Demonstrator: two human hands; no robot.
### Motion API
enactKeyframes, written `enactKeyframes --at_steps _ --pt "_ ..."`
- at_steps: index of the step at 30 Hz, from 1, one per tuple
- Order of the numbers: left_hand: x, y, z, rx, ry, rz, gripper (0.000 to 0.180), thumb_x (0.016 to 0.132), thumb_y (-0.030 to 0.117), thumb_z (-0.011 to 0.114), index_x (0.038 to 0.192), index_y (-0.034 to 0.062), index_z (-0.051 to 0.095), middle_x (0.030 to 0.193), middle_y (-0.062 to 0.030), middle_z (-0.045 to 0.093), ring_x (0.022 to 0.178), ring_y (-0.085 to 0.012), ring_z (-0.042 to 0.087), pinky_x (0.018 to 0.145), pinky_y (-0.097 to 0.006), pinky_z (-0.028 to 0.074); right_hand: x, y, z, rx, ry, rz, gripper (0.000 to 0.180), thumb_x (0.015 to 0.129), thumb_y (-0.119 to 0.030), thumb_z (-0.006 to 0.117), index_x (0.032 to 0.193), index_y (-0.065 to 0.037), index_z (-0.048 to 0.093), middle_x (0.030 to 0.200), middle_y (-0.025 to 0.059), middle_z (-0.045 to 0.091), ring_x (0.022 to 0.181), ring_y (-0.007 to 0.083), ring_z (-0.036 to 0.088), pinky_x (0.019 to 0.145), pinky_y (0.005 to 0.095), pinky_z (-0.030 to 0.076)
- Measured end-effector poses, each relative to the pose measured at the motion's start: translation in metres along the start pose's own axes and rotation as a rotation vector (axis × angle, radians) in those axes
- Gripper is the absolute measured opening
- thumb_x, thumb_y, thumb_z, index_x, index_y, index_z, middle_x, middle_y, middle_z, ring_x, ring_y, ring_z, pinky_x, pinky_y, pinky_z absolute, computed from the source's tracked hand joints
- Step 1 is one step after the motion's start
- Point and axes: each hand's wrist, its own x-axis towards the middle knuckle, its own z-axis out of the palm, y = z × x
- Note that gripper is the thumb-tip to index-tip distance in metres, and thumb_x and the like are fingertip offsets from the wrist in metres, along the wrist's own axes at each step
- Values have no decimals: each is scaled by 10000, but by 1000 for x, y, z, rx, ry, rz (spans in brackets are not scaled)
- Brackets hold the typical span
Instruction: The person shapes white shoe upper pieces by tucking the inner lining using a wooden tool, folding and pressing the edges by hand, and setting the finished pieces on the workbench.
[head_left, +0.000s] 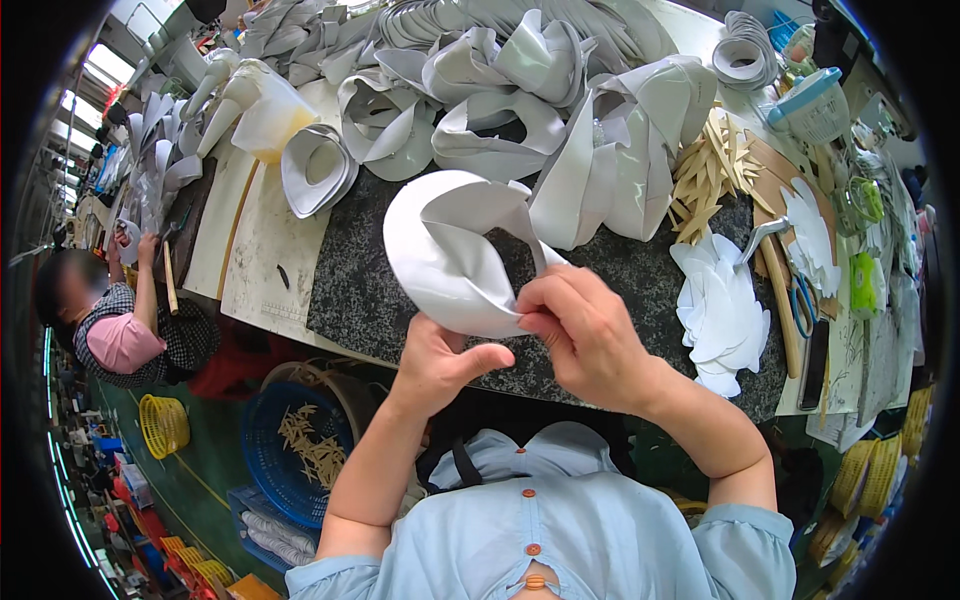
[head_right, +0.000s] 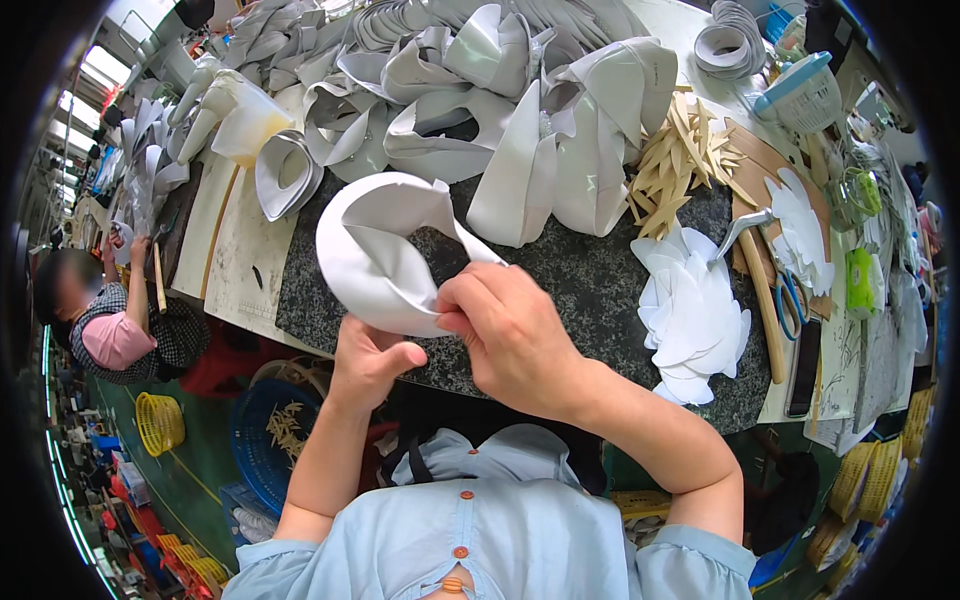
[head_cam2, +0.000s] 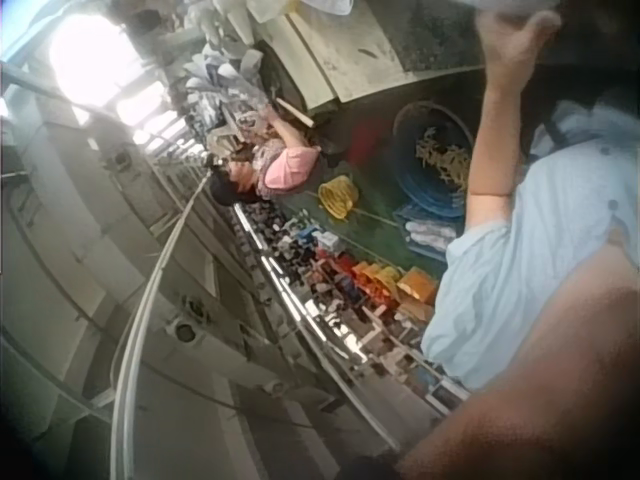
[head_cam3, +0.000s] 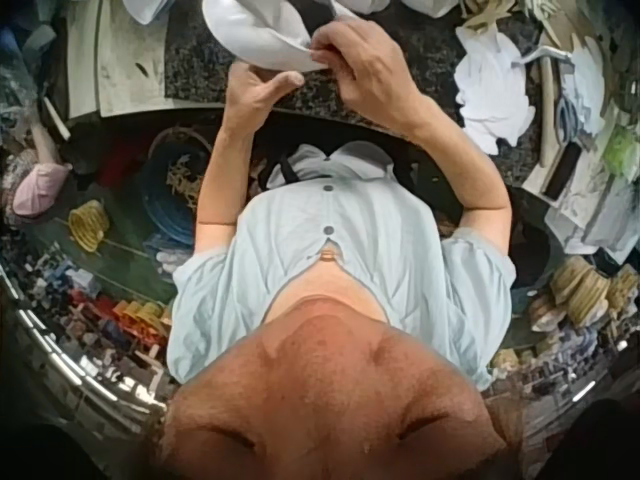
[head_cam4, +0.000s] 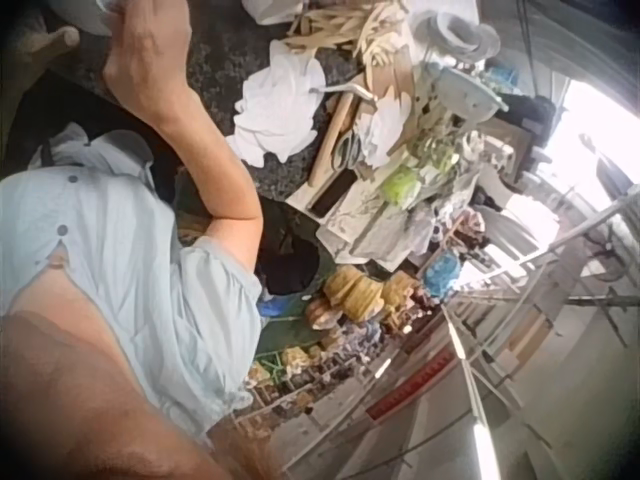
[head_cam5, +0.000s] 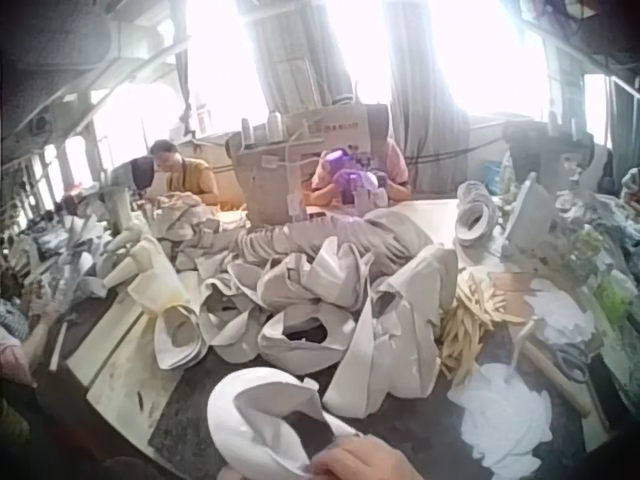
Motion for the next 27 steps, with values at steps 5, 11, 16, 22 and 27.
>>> enactKeyframes --at_steps 5,11,16,22,27 --pt "6 6 -14 -233 124 -142 309 954 110 703 1226 -13 624 1136 -91 704 1061 -167 662 927 -315 522 2 2 0 -59 44 -85 201 810 -31 741 976 -37 629 929 101 632 850 305 622 733 419 495" --pt "3 1 6 -237 161 -85 286 947 87 709 1209 -6 643 1112 -80 712 1032 -155 662 911 -310 523 2 2 10 -112 187 -170 223 803 -37 765 1000 -36 660 932 101 646 824 302 638 720 396 510" --pt "-4 -8 6 96 263 120 253 893 22 756 1136 -3 691 1112 -70 713 992 -126 656 864 -281 527 10 -5 1 77 27 125 121 852 -26 718 948 -19 646 902 139 656 797 321 644 707 408 506" --pt "-7 -9 6 -60 215 3 276 889 35 764 1149 -15 686 1122 -74 711 974 -117 652 859 -281 527 5 2 2 30 -77 33 109 876 -41 684 944 -24 602 858 134 606 781 346 617 706 434 491" --pt "5 5 -17 -250 36 -277 407 946 137 713 1283 -31 559 1209 -111 668 1097 -166 643 892 -322 555 2 11 -7 -105 -76 -61 119 869 -32 690 938 -31 594 871 119 599 777 330 613 689 428 490"
